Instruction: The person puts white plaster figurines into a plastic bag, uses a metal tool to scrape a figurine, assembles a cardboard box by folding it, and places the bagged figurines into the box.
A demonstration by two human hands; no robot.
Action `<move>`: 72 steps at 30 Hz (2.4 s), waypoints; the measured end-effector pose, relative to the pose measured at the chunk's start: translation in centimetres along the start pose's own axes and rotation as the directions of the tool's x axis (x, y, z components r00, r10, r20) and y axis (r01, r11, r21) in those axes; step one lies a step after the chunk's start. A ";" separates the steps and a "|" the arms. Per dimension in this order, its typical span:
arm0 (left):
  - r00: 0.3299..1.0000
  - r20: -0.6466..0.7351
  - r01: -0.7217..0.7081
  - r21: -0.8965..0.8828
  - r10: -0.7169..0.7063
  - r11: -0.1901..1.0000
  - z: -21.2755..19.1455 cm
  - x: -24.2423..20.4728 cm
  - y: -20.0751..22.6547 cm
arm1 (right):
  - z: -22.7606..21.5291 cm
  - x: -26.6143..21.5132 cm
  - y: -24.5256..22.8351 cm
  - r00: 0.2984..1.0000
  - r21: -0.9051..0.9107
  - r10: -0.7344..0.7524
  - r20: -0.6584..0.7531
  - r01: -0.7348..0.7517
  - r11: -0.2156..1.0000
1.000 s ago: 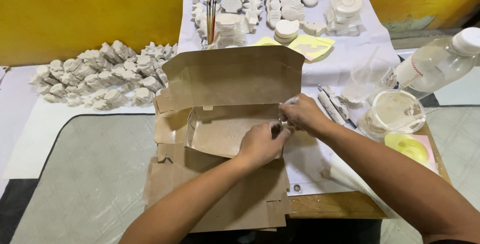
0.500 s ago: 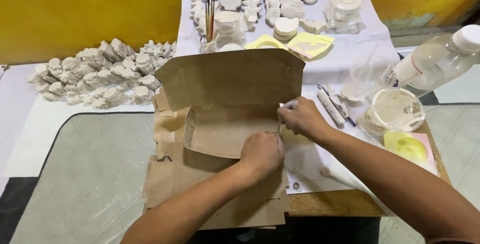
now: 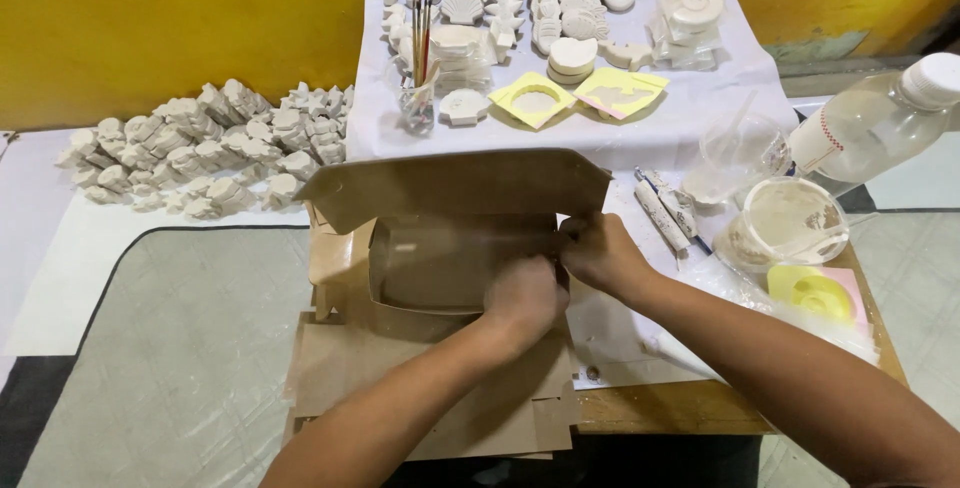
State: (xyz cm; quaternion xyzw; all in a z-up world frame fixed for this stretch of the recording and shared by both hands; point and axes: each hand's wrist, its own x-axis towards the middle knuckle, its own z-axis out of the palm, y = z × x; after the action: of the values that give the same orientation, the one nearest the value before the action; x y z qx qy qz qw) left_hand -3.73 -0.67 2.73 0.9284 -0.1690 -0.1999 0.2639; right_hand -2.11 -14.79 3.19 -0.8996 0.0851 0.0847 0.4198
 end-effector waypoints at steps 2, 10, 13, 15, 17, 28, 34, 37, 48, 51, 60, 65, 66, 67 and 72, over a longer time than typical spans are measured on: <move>0.957 -0.260 -0.099 0.130 0.130 0.987 4.2 1.8 -2.8 | -0.1 -0.5 -0.7 0.999 -0.103 -0.050 0.003 0.050 0.993; 0.921 0.323 0.306 -0.256 -0.217 0.917 -0.1 1.6 -1.3 | 0.1 -1.7 1.8 0.993 -0.102 -0.111 -0.035 0.107 0.989; 0.967 0.211 0.174 -0.154 -0.140 0.973 -0.8 0.0 -1.1 | 0.8 -2.0 2.5 0.996 -0.059 -0.076 -0.040 0.074 0.996; 0.971 0.226 0.114 -0.164 -0.075 0.980 -1.1 -0.1 -1.4 | 1.6 -2.4 2.4 0.987 0.408 0.157 -0.022 -0.135 0.903; 0.972 0.224 0.101 -0.143 -0.068 0.984 -0.6 0.1 -1.9 | 2.3 -1.2 4.2 0.986 0.484 0.166 -0.018 -0.137 0.864; 0.987 0.160 -0.001 -0.059 0.011 0.998 -0.5 -1.2 -1.7 | 1.1 -1.8 0.3 0.986 0.608 0.161 0.033 -0.148 0.780; 0.759 -0.455 -0.330 0.346 0.465 0.878 -1.2 -3.8 -2.4 | 1.2 -0.7 0.5 0.991 0.268 0.108 -0.080 -0.083 0.960; 0.569 -0.609 -0.362 0.418 0.553 0.833 -2.4 -4.9 -5.7 | 0.0 0.0 -0.1 0.976 0.479 0.200 -0.082 -0.137 0.867; 0.677 -0.276 0.037 -0.913 -0.682 0.406 -4.1 -4.7 -14.3 | -2.6 1.5 -0.4 0.979 0.164 0.020 -0.203 0.014 0.986; 0.791 -0.359 -0.214 -0.921 -0.495 0.326 -5.9 -4.8 -12.1 | -3.2 0.1 -4.6 0.980 0.138 0.040 -0.196 -0.013 0.990; 0.785 -0.343 -0.126 -0.903 -0.515 0.410 -4.5 -2.7 -17.5 | -3.0 -0.3 -5.7 0.988 0.221 0.046 -0.148 -0.012 0.975; 0.747 -0.349 -0.050 -0.878 -0.565 0.477 -5.7 -3.1 -17.1 | -1.5 1.1 -2.7 0.992 0.275 0.058 -0.108 -0.026 0.961; 0.759 -0.393 -0.124 -0.870 -0.520 0.477 -5.7 -3.2 -17.1 | -1.5 1.1 -3.0 0.992 0.262 0.050 -0.117 -0.018 0.965; 0.760 -0.394 -0.127 -0.870 -0.516 0.476 -5.7 -3.2 -17.1 | -1.0 1.8 -2.2 0.991 0.261 0.049 -0.121 -0.016 0.965; 0.718 -0.468 -0.129 -0.818 -0.516 0.561 -4.4 -2.6 -18.4 | -0.3 3.1 -1.5 0.991 0.260 0.005 -0.133 0.030 0.965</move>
State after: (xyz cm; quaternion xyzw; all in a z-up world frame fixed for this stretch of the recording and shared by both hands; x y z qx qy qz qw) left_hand -0.09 17.05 -3.32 0.7225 0.1589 0.0610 0.6701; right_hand 1.24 -14.27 3.80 -0.8406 0.1174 0.0102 0.5287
